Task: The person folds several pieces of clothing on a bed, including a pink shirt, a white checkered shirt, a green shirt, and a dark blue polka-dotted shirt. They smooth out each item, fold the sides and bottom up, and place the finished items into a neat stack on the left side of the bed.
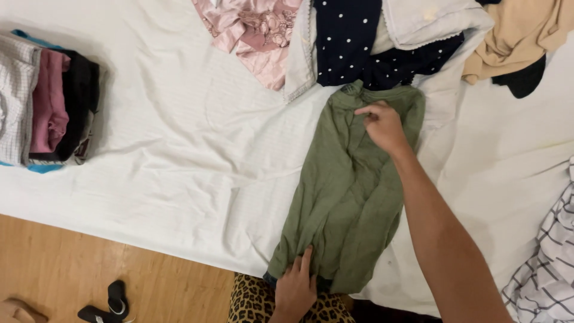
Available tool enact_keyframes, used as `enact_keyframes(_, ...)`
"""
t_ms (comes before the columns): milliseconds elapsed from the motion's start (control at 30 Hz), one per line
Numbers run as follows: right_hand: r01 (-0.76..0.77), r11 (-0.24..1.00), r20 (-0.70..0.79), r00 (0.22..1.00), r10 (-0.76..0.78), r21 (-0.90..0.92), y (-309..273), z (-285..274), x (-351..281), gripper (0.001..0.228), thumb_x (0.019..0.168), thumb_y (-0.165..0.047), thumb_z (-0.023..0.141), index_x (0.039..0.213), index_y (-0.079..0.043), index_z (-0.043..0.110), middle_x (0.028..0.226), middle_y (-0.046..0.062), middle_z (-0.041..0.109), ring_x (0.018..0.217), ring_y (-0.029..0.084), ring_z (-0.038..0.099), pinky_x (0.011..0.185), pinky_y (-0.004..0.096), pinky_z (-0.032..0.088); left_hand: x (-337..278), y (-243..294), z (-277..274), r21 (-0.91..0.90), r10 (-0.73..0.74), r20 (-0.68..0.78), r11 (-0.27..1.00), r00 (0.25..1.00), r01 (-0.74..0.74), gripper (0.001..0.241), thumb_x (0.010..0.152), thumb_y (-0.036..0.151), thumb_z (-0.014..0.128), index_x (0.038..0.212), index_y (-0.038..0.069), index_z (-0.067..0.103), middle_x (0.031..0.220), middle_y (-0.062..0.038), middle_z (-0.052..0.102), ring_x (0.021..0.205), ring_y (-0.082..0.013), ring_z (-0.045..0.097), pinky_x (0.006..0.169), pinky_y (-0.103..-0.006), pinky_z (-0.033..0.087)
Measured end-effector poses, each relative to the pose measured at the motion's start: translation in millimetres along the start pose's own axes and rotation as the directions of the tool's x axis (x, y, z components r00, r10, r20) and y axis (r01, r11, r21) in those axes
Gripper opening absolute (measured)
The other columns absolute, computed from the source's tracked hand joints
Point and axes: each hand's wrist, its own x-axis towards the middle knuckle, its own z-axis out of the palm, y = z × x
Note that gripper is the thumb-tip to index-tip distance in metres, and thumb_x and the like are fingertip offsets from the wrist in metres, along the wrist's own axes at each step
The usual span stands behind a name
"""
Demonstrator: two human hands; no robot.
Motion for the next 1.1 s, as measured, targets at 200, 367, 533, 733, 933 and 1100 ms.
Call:
enact_keyframes(200,-0.063,0.98,-0.279,0.96,0.009,-0.187,-17.9,10.6,-21.5,0.007,0.098,0.003,0.066,0.099,0.001,0.073,0.109,0.018,0.056,0.095,0.027,0.059,0.085,0.042,0.052,31.1,51.3,-62.5,-0.194,-0.176,-0.155,0.97,0.972,0.145,0.059,0.092,0.034,0.071,0.137,0.006,0.046,0.093,-0.023,0.072,0.079,-0.0402,0.072,0.067,-0.0488,0.059)
enact_keyframes(367,-0.104,0.986,-0.054,0.992,0.112,0.133,-56.0,11.3,-31.4,0.031,0.096,-0.002,0.063,0.127,-0.006,0.065,0.121,0.015,0.064,0.107,0.026,0.065,0.091,0.04,0.055,103.3,60.3,-74.5,0.01,0.203,-0.423,0.976,0.883,-0.22,0.045,0.096,0.023,0.065,0.136,0.006,0.055,0.122,-0.02,0.064,0.106,-0.039,0.063,0.086,-0.0496,0.054)
enact_keyframes(533,0.176,0.965,0.013,0.983,-0.182,0.195,-18.8,19.9,-40.1,0.071,0.091,0.007,0.064,0.156,-0.001,0.035,0.151,0.019,0.043,0.131,0.033,0.05,0.098,0.041,0.046,175.6,70.1,-97.8,0.283,0.413,-0.336,0.901,0.846,-0.328,0.06,0.1,0.029,0.063,0.154,0.009,0.046,0.165,-0.013,0.037,0.141,-0.0367,0.042,0.111,-0.0561,0.036)
enact_keyframes(733,0.02,0.995,-0.236,0.972,0.004,0.096,-1.3,-24.7,-87.2,0.038,0.101,0.008,0.056,0.131,-0.01,0.068,0.131,0.01,0.069,0.099,0.024,0.068,0.082,0.041,0.055,214.4,85.9,-149.9,0.507,0.44,-0.396,0.837,0.806,-0.207,0.07,0.094,0.061,0.057,0.157,0.035,0.039,0.168,-0.012,0.018,0.154,-0.0414,0.01,0.117,-0.0715,0.008)
enact_keyframes(933,-0.368,0.929,-0.454,0.822,0.344,0.038,45.9,-39.5,-155.2,0.028,0.092,-0.006,0.071,0.117,0.001,0.065,0.099,0.016,0.069,0.086,0.024,0.068,0.078,0.036,0.054,227.3,126.9,-150.0,0.385,0.403,-0.453,0.893,0.795,-0.234,0.08,0.089,0.063,0.069,0.156,0.03,0.042,0.169,-0.015,0.013,0.154,-0.0473,0.006,0.117,-0.0749,0.004)
enact_keyframes(1100,-0.551,0.831,-0.148,0.818,0.556,0.071,38.0,-30.1,-196.3,0.032,0.088,-0.025,0.078,0.106,-0.001,0.068,0.08,0.013,0.072,0.074,0.027,0.071,0.07,0.04,0.056,240.6,173.5,-115.6,0.166,0.48,-0.388,0.876,0.787,-0.452,0.056,0.093,0.034,0.072,0.144,0.013,0.06,0.137,-0.014,0.063,0.127,-0.0373,0.058,0.108,-0.0511,0.05)
